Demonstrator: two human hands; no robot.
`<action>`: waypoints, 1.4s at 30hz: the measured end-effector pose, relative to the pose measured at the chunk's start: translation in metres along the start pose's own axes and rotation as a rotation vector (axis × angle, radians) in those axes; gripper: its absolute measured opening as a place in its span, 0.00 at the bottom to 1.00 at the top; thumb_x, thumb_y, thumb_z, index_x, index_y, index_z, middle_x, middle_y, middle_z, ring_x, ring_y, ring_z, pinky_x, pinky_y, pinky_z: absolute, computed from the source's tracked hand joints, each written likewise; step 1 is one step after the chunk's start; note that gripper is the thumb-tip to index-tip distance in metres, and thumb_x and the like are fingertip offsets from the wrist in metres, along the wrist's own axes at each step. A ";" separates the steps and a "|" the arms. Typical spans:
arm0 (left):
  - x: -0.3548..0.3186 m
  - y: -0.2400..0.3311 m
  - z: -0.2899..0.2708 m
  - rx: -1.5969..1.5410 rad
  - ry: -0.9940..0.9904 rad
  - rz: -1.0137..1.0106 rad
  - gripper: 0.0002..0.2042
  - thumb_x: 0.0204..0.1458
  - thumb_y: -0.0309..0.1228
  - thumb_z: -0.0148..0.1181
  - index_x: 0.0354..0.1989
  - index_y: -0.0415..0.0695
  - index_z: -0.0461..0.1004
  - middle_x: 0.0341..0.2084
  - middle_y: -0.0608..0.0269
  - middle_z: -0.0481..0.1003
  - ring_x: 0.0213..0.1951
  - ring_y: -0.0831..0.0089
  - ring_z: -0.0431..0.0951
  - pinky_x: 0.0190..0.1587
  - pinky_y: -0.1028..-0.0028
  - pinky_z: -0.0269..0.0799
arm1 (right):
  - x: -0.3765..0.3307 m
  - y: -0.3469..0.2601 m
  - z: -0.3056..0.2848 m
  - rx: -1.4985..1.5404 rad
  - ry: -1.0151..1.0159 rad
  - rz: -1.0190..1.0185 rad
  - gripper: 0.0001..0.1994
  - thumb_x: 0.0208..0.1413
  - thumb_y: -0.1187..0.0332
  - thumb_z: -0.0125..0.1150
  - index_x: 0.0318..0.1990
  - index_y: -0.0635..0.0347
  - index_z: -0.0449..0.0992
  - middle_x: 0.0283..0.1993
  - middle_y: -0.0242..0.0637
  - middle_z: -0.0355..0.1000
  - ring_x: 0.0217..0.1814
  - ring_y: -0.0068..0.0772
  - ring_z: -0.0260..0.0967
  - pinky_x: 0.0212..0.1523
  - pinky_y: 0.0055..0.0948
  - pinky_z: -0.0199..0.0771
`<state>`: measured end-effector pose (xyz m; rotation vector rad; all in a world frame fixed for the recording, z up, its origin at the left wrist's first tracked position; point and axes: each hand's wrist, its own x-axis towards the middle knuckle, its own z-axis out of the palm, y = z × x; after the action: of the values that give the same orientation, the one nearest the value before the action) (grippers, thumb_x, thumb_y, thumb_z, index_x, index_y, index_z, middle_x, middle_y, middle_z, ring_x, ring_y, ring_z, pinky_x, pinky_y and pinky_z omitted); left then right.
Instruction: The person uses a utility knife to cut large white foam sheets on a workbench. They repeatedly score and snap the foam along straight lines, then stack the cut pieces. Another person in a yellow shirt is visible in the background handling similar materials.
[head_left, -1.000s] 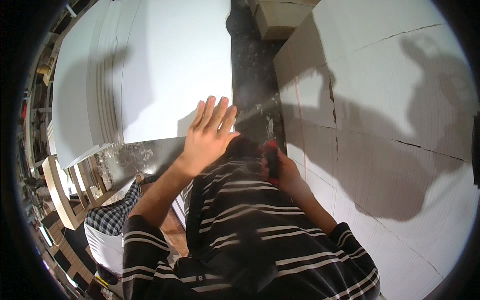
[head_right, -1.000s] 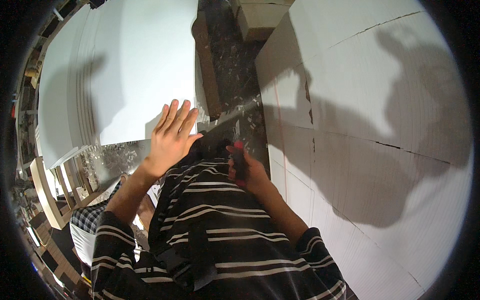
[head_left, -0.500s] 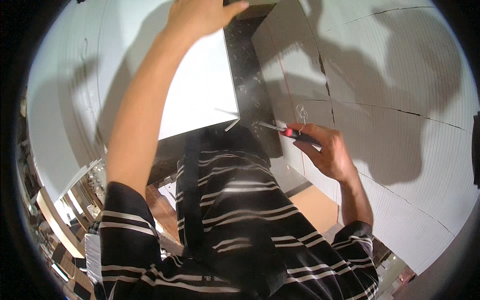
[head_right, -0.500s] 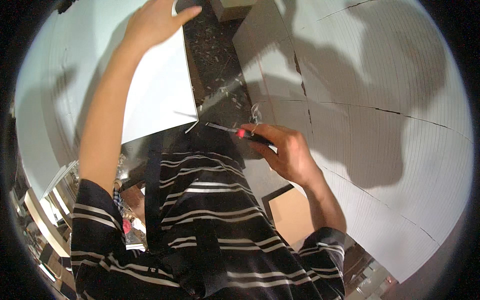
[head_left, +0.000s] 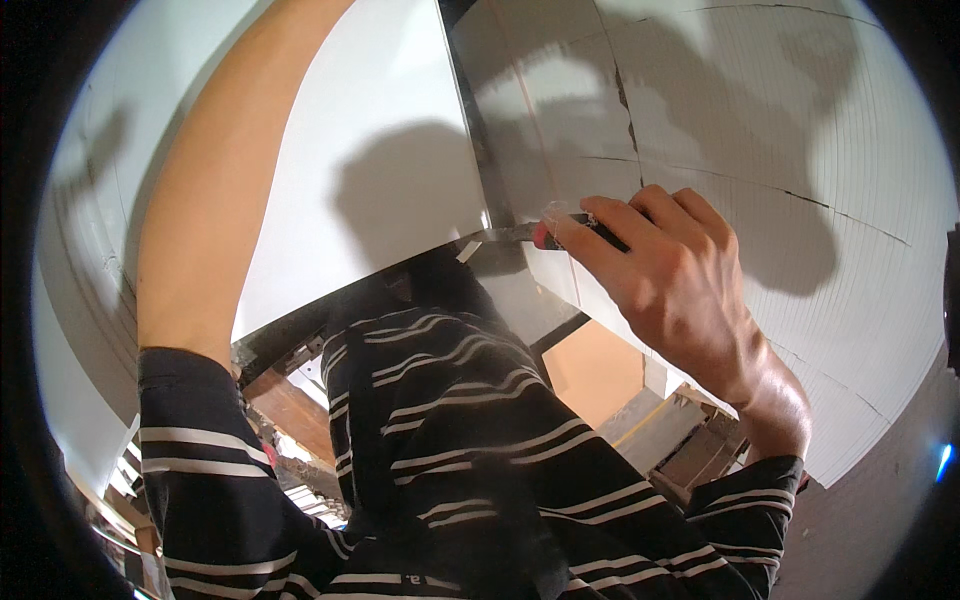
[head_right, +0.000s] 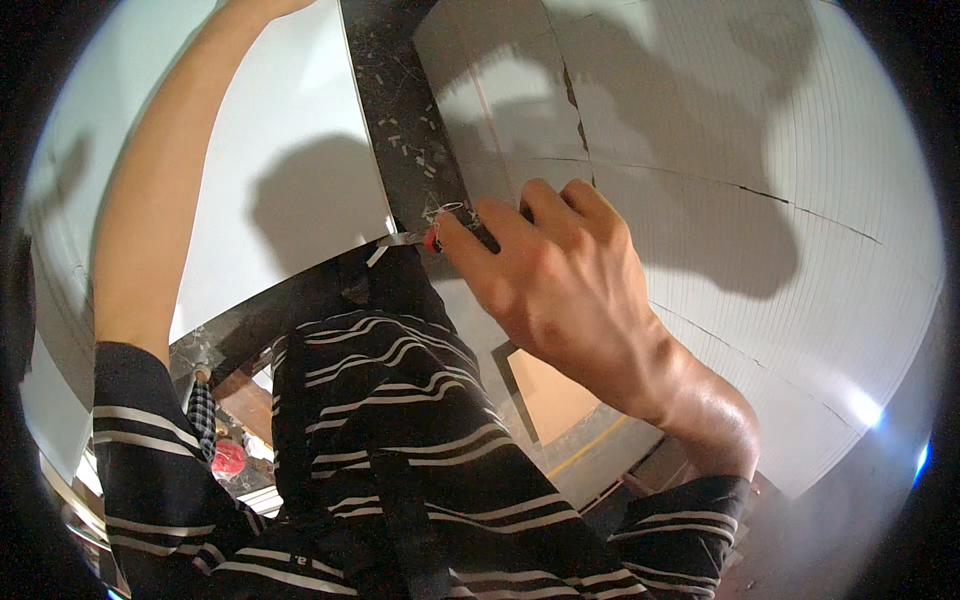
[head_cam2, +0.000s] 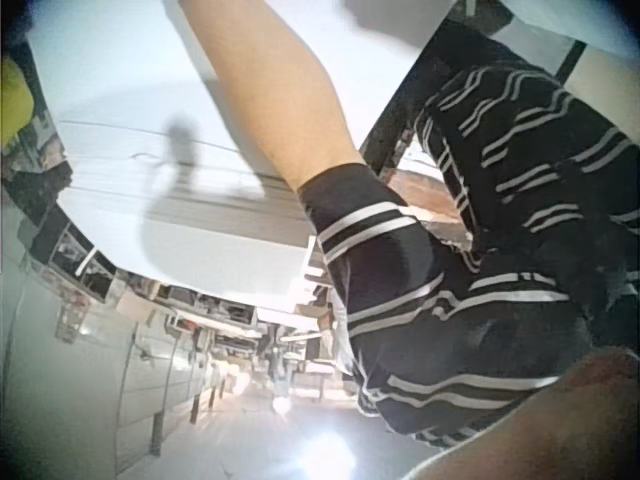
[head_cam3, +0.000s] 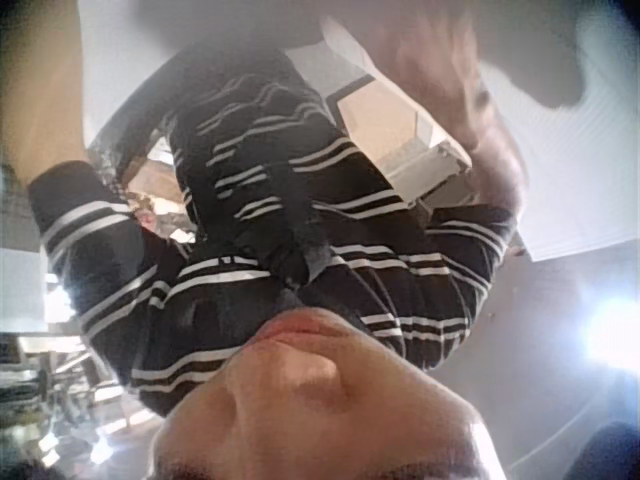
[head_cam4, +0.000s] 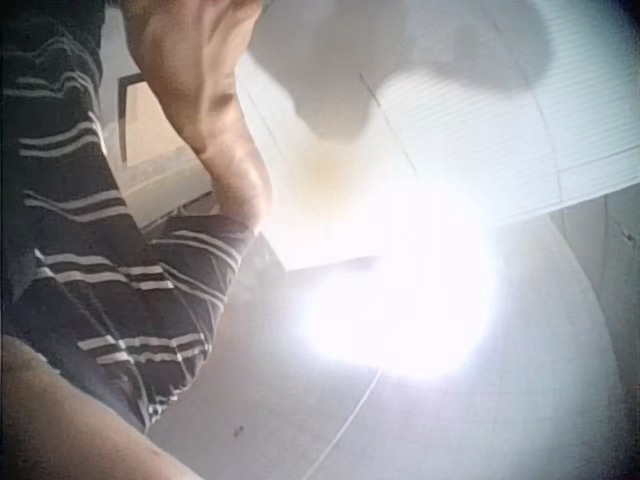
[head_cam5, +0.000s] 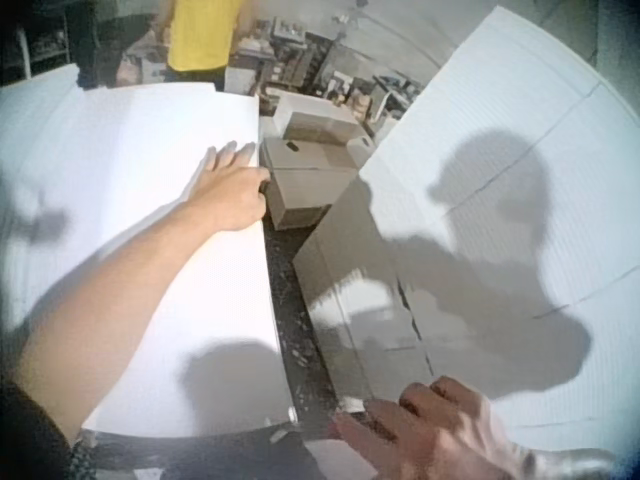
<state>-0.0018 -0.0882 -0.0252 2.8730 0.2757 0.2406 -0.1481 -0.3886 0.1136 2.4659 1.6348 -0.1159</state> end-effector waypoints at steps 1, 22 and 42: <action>0.000 0.001 -0.001 -0.017 -0.015 -0.004 0.23 0.56 0.35 0.52 0.61 0.48 0.78 0.75 0.43 0.54 0.76 0.43 0.48 0.78 0.45 0.37 | 0.002 -0.004 -0.003 -0.035 -0.021 0.013 0.08 0.60 0.67 0.65 0.45 0.55 0.83 0.32 0.31 0.76 0.31 0.26 0.70 0.32 0.30 0.69; 0.003 0.004 0.009 -0.006 -0.132 -0.002 0.16 0.56 0.30 0.52 0.50 0.53 0.83 0.77 0.42 0.48 0.78 0.42 0.43 0.79 0.50 0.34 | -0.002 -0.016 0.047 -0.377 -0.323 0.083 0.10 0.57 0.66 0.70 0.46 0.53 0.84 0.34 0.36 0.80 0.36 0.31 0.77 0.37 0.33 0.76; 0.094 -0.054 0.087 0.133 0.078 0.288 0.23 0.60 0.43 0.49 0.63 0.63 0.77 0.62 0.54 0.75 0.63 0.51 0.74 0.68 0.61 0.64 | -0.099 -0.169 0.224 1.412 0.648 1.268 0.19 0.67 0.60 0.59 0.59 0.63 0.77 0.48 0.53 0.77 0.47 0.55 0.76 0.48 0.42 0.75</action>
<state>0.0966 -0.0371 -0.1088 3.0331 -0.1154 0.4011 -0.3348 -0.4570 -0.1084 4.2746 -0.7706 -0.3907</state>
